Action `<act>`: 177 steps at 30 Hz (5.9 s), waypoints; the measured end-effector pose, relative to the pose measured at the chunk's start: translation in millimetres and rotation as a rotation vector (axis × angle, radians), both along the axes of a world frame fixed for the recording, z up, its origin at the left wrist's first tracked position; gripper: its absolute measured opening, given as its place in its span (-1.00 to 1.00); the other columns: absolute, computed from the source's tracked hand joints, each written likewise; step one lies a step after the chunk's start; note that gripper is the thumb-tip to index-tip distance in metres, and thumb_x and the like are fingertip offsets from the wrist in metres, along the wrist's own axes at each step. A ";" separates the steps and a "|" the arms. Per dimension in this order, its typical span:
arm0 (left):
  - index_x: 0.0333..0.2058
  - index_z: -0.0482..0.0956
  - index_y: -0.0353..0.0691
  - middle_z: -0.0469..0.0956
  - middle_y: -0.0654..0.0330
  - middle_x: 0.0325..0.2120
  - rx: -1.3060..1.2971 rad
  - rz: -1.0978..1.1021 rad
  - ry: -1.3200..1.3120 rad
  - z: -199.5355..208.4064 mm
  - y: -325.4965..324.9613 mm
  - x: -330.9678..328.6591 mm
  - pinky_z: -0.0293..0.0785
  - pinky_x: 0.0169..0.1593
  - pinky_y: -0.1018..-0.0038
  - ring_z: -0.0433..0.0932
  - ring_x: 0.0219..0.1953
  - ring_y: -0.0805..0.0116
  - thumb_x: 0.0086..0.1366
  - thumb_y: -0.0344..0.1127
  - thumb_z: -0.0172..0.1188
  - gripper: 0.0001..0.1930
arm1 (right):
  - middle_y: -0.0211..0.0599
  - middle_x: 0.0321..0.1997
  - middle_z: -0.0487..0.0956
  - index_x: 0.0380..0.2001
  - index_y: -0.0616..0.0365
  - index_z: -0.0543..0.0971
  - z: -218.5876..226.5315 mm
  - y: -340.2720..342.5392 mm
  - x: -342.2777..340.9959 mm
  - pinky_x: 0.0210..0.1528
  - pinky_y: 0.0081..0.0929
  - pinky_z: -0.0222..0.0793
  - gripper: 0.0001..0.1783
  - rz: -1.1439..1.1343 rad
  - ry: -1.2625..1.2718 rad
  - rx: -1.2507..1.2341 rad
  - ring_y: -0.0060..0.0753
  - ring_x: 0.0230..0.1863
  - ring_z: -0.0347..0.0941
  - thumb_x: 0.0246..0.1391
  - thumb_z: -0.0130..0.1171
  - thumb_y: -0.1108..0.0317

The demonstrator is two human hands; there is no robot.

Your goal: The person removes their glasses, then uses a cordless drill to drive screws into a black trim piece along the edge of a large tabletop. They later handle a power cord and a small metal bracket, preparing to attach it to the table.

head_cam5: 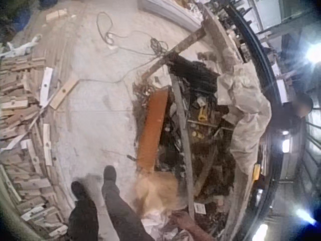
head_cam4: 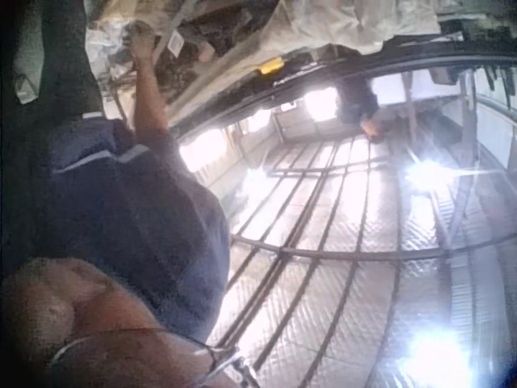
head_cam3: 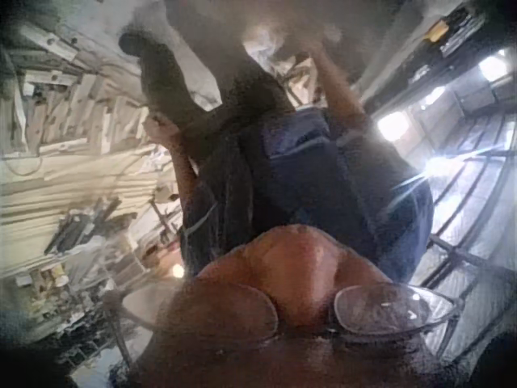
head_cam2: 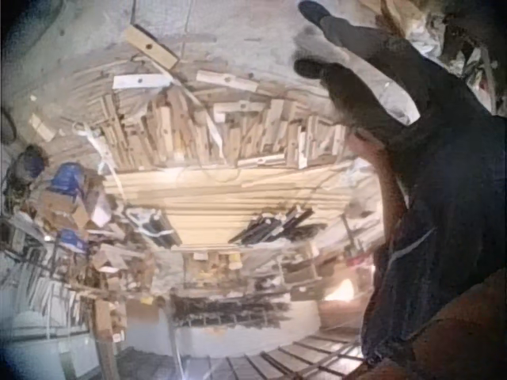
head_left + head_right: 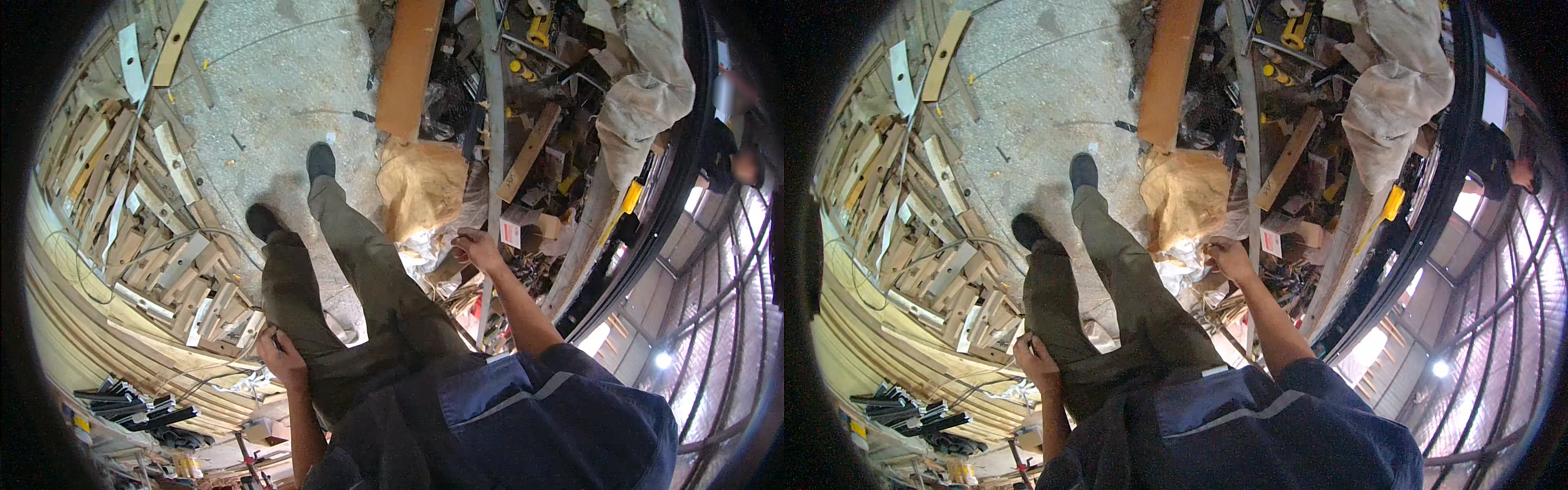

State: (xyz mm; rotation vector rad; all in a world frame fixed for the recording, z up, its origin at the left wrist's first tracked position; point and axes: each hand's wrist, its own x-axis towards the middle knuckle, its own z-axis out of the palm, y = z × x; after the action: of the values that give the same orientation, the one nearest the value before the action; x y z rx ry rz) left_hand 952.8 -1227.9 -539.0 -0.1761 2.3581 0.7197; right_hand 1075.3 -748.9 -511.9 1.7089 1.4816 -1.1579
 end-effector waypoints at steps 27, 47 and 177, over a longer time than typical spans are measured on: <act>-0.11 0.44 -0.36 0.38 -0.15 -0.09 -0.119 0.061 -0.093 -16.9 24.6 -2.1 0.34 0.05 0.00 0.40 -0.01 -0.18 0.41 -0.30 0.07 -0.77 | 0.06 0.08 0.54 0.16 0.30 0.47 -46.2 311.6 -281.8 0.07 -0.05 0.43 -0.49 0.956 0.280 1.094 0.11 0.03 0.51 0.15 0.17 0.35; -0.12 0.45 -0.34 0.40 -0.13 -0.12 -0.110 0.011 -0.075 -12.7 44.9 -18.4 0.36 0.02 0.00 0.40 -0.04 -0.17 0.38 -0.34 0.07 -0.80 | 0.09 0.17 0.46 0.17 0.30 0.44 -47.0 207.7 -254.8 0.19 -0.13 0.37 -0.47 0.620 0.090 0.787 0.06 0.13 0.46 0.13 0.23 0.39; -0.27 0.56 -0.33 0.54 -0.08 -0.25 -0.127 -0.245 0.015 -67.8 39.0 -27.1 0.36 0.06 0.00 0.44 -0.09 -0.16 0.24 -0.34 0.23 -0.83 | -0.14 -0.13 0.63 0.05 0.18 0.59 -35.7 177.1 -298.8 -0.20 -0.33 0.50 -0.56 0.315 0.591 0.744 -0.31 -0.24 0.62 0.34 0.07 0.07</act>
State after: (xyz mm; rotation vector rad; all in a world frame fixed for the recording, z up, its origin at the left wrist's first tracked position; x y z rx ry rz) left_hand 925.7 -1188.9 -606.8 0.0634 2.3870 0.4553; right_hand 776.5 -571.8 -547.6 1.5107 2.6974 -1.0485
